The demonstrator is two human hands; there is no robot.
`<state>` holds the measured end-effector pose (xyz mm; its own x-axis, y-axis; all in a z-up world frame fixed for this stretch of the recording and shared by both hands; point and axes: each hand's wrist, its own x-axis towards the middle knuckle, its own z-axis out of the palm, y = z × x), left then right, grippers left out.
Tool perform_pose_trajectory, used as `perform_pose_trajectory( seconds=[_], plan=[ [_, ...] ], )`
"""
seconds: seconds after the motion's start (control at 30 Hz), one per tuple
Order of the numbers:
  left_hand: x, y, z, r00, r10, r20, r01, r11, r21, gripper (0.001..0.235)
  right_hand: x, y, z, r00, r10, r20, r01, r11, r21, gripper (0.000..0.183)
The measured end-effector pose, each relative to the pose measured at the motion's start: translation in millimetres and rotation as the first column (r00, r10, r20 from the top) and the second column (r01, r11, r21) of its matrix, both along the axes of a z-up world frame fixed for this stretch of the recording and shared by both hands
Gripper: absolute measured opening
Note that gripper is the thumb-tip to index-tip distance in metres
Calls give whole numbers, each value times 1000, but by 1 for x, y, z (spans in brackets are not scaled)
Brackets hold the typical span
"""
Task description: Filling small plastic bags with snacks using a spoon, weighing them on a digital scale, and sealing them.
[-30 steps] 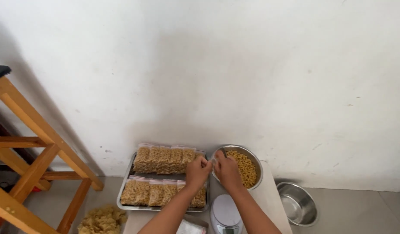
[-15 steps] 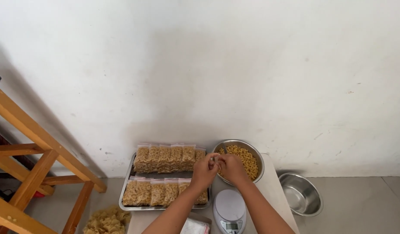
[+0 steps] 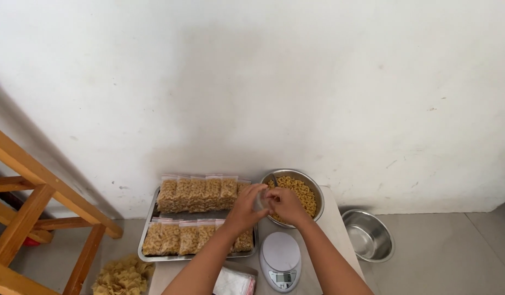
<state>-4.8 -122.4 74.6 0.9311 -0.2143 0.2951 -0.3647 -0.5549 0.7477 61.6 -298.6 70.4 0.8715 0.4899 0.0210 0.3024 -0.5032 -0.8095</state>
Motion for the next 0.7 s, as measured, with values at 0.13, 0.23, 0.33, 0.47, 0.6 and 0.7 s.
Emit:
perform_pose_trajectory(
  seconds=[0.13,0.23,0.33,0.47,0.6,0.7],
  plan=[
    [17,0,-26,997,22,68,-26,998,55,52,-1,-4,9,998,-56,-41,57,998,30,21],
    [20,1,-34,993,19,116,-33,993,117,48,-1,-4,17,995,-101,-13,100,994,-45,16],
    [24,4,-44,991,62,119,-72,994,81,45,5,-9,17,992,-118,-47,118,993,-4,21],
    [28,16,-48,983,181,17,-181,984,-3,50,28,-26,-5,951,-271,-147,282,958,54,31],
    [29,25,-43,967,231,-105,-241,965,-99,52,56,-37,-53,936,-313,-162,303,949,-89,38],
    [29,27,-39,964,230,-132,-243,965,-94,53,48,-27,-42,937,-318,-143,291,940,-180,44]
  ],
)
